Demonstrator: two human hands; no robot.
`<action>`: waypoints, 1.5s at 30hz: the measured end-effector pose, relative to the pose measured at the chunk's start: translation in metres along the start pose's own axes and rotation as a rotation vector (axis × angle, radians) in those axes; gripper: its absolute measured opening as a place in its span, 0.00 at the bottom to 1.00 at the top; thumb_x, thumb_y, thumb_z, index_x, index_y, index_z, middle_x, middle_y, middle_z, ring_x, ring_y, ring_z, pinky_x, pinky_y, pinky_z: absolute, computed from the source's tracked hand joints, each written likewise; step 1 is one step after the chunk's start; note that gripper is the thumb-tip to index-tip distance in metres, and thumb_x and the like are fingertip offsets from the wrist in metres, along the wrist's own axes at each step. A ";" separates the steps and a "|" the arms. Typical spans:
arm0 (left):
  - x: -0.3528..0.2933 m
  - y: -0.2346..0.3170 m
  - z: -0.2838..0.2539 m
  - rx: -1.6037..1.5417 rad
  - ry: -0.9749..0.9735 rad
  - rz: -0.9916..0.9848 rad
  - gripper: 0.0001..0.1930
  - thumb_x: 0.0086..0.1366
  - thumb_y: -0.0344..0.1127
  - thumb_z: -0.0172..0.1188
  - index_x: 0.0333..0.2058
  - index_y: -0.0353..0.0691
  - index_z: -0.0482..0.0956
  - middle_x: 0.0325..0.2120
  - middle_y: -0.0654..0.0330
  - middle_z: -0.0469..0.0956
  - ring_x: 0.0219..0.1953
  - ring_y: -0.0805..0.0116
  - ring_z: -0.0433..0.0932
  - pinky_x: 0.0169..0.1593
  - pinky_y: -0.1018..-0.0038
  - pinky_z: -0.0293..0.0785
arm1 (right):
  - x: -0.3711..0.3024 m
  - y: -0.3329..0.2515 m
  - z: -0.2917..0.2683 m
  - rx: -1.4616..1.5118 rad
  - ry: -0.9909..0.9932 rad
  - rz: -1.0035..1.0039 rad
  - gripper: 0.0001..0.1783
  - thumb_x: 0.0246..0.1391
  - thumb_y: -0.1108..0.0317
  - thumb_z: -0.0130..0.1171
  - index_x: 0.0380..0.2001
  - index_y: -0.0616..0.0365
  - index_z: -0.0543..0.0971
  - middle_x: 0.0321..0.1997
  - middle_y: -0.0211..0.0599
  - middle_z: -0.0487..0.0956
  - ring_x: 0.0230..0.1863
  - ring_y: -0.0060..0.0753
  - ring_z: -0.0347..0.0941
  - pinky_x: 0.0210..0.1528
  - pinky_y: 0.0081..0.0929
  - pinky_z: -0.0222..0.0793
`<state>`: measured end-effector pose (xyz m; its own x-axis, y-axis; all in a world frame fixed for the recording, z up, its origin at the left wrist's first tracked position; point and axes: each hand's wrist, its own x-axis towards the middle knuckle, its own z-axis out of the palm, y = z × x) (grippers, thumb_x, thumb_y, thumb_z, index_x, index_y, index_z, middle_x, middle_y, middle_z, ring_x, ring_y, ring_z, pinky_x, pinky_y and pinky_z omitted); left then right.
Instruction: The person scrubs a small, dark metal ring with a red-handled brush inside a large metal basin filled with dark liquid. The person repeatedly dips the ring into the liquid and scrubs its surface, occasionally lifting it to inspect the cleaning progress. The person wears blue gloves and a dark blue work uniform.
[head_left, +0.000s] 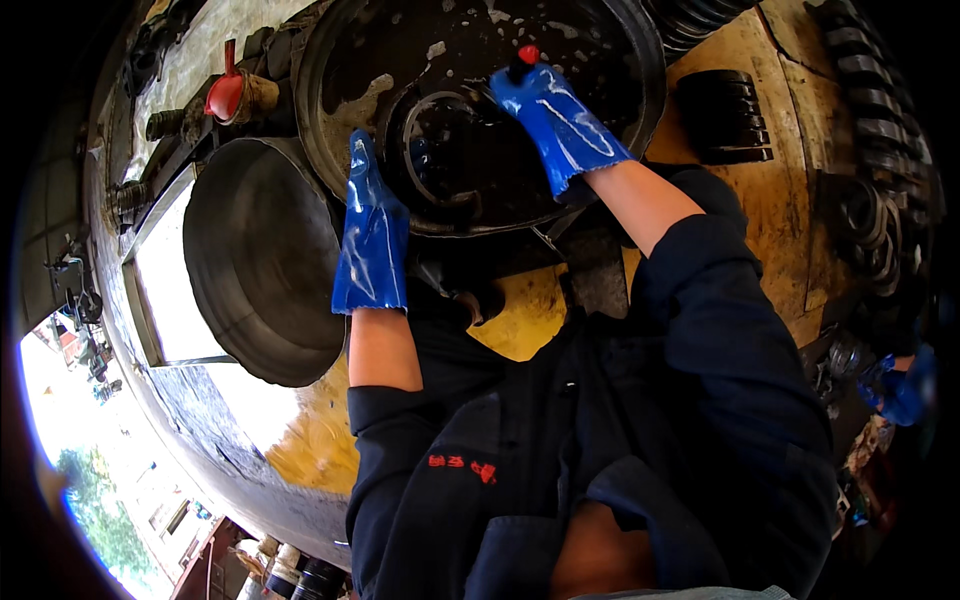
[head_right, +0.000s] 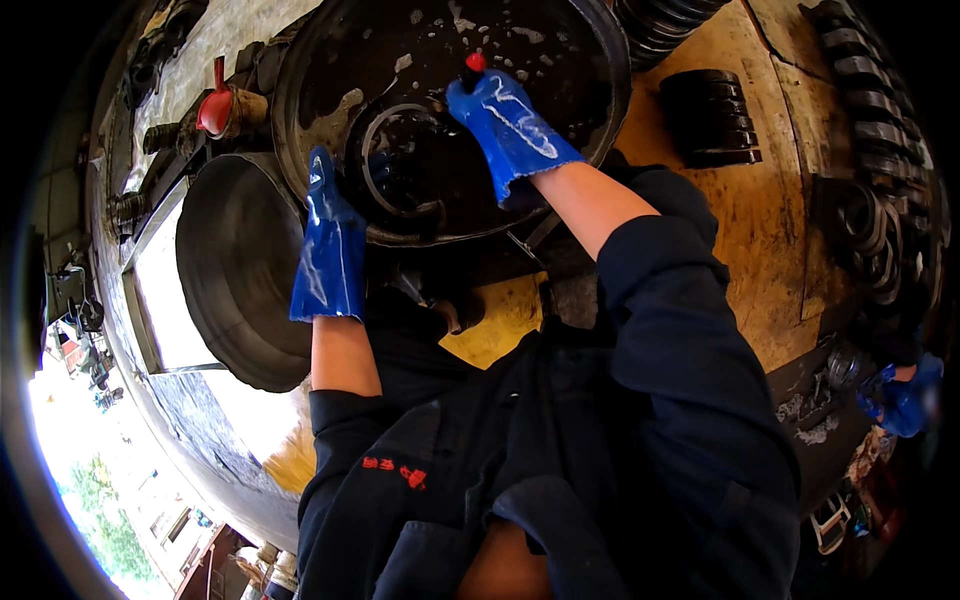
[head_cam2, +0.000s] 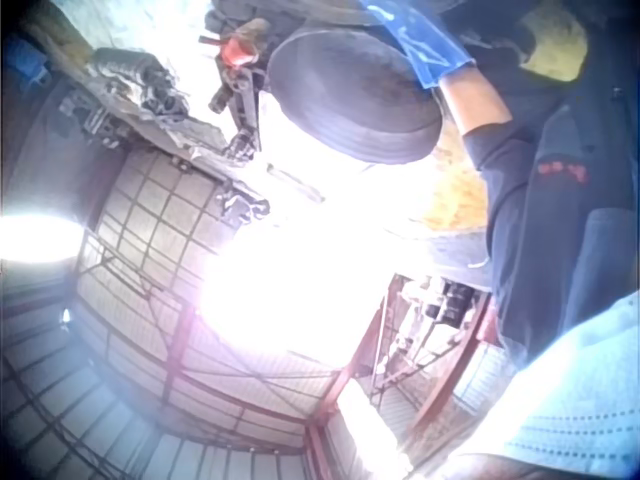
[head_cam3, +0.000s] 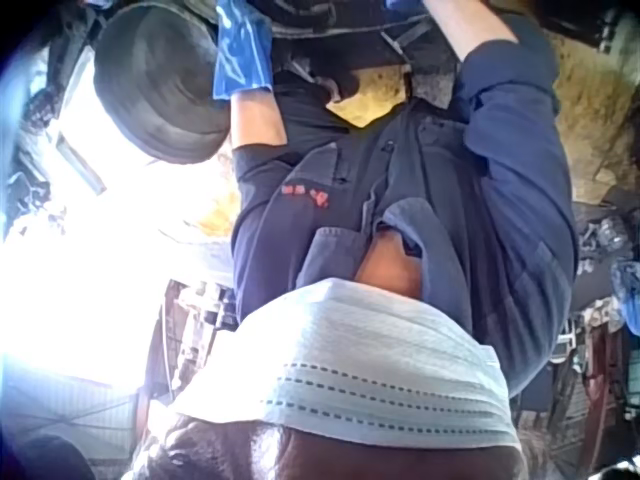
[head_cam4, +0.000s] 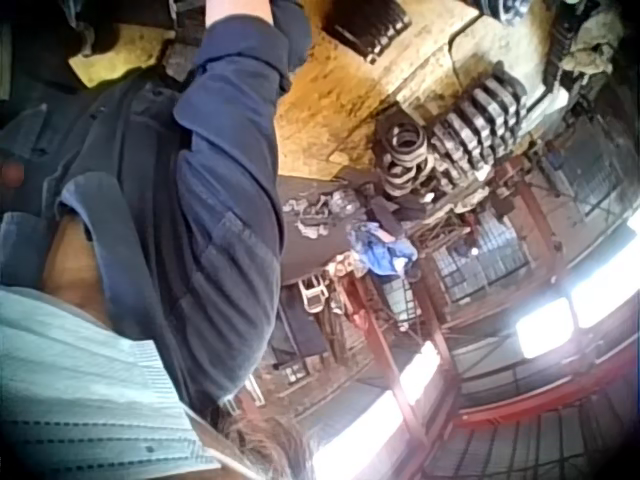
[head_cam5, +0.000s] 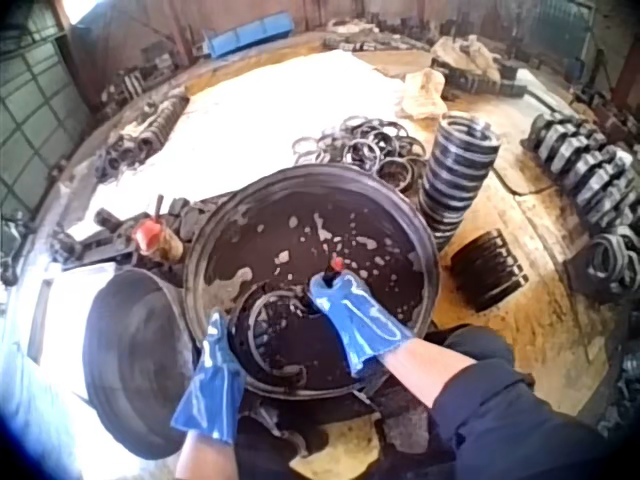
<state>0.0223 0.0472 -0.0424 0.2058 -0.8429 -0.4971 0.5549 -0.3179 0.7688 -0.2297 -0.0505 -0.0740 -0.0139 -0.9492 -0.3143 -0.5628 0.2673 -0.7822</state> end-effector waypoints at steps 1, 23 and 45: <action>-0.002 0.000 0.007 0.009 -0.002 0.001 0.39 0.72 0.65 0.55 0.64 0.33 0.74 0.59 0.49 0.79 0.58 0.48 0.78 0.67 0.56 0.72 | -0.001 0.008 -0.003 -0.116 0.061 0.020 0.22 0.59 0.48 0.61 0.38 0.58 0.86 0.38 0.43 0.88 0.44 0.41 0.85 0.50 0.37 0.78; -0.042 0.028 0.042 0.086 -0.061 -0.093 0.33 0.77 0.59 0.53 0.64 0.34 0.74 0.57 0.51 0.79 0.58 0.60 0.78 0.66 0.65 0.72 | -0.107 -0.081 -0.023 -0.110 0.071 -1.044 0.16 0.54 0.64 0.73 0.47 0.49 0.87 0.44 0.37 0.88 0.41 0.41 0.87 0.44 0.34 0.85; -0.020 0.017 0.043 0.045 0.010 -0.060 0.33 0.79 0.58 0.48 0.68 0.36 0.70 0.62 0.49 0.77 0.61 0.53 0.77 0.67 0.58 0.75 | -0.073 -0.021 -0.024 -0.249 -0.016 -0.380 0.15 0.60 0.55 0.65 0.48 0.44 0.87 0.44 0.36 0.88 0.45 0.42 0.85 0.51 0.37 0.81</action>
<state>-0.0072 0.0406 -0.0023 0.1816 -0.8172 -0.5469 0.5294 -0.3875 0.7547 -0.2369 0.0087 -0.0217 0.2435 -0.9691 -0.0399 -0.7073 -0.1493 -0.6909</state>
